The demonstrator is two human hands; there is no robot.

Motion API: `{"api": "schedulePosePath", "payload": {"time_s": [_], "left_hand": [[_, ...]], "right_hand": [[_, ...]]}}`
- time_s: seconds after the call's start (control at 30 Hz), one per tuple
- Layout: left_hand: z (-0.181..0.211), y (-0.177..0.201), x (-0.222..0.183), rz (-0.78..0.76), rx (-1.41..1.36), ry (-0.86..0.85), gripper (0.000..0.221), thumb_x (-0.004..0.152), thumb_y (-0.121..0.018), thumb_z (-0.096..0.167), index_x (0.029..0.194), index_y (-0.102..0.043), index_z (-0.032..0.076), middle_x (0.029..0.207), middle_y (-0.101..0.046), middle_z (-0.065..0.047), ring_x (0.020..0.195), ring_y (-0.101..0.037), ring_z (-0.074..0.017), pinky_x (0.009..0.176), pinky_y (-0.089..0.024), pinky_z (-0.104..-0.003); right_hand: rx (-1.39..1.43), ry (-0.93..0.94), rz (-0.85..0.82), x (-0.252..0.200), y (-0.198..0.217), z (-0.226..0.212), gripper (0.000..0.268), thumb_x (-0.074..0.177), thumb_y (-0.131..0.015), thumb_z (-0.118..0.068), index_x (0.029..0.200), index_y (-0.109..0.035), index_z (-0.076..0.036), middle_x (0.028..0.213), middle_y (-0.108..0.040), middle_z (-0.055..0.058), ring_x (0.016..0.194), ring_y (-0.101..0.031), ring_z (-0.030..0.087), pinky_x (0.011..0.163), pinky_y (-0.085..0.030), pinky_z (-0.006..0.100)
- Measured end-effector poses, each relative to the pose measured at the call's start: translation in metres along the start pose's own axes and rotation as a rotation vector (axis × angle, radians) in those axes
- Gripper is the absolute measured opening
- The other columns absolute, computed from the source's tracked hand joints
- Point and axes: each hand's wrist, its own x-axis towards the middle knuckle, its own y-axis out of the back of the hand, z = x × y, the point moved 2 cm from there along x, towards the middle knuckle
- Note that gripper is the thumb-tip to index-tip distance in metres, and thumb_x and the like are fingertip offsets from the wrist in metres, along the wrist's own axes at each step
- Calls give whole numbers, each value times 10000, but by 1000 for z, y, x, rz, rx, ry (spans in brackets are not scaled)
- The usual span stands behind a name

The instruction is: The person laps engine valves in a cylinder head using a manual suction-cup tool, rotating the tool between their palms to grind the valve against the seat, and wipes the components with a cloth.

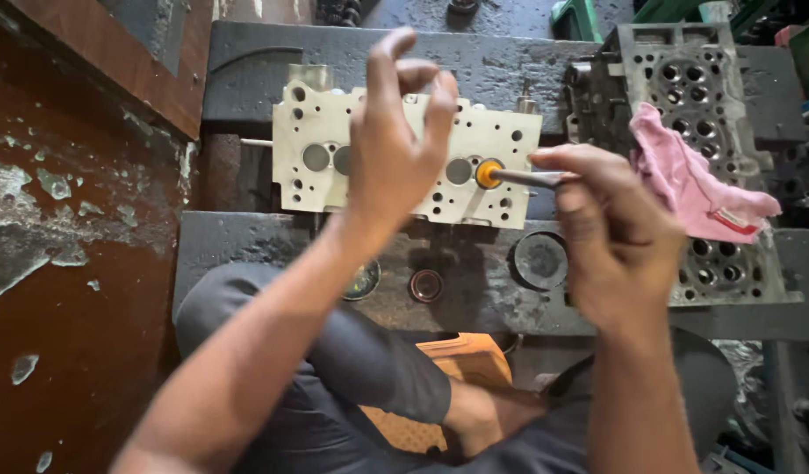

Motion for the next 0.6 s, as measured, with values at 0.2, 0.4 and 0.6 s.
{"api": "schedulePosePath", "payload": {"time_s": [0.2,0.4,0.6], "left_hand": [[-40,2,9,-27,39,42,383,1025,-639,174,1352,-517,16,1076,-739,-116,983,-756,-205,867,-617,-330],[-59,10,13,29,-46,107,319,1038,-661,163,1303,-560,17,1003,-728,-58,909,-734,-136,822,-618,-291],[-61,7,13,29,-50,133,299,1024,-662,160,1272,-578,18,950,-728,-47,843,-726,-118,748,-608,-278]], "right_hand": [[-17,273,22,9,-1,-2,166,1076,-773,-138,1120,-715,11,1095,-721,33,949,-560,110,897,-433,248],[49,181,-13,4,-4,17,217,1106,-704,-214,1074,-702,1,1002,-715,55,958,-608,131,928,-455,254],[215,147,-28,9,-1,41,228,1102,-762,-214,1077,-714,7,1053,-701,77,951,-609,126,872,-475,234]]}}
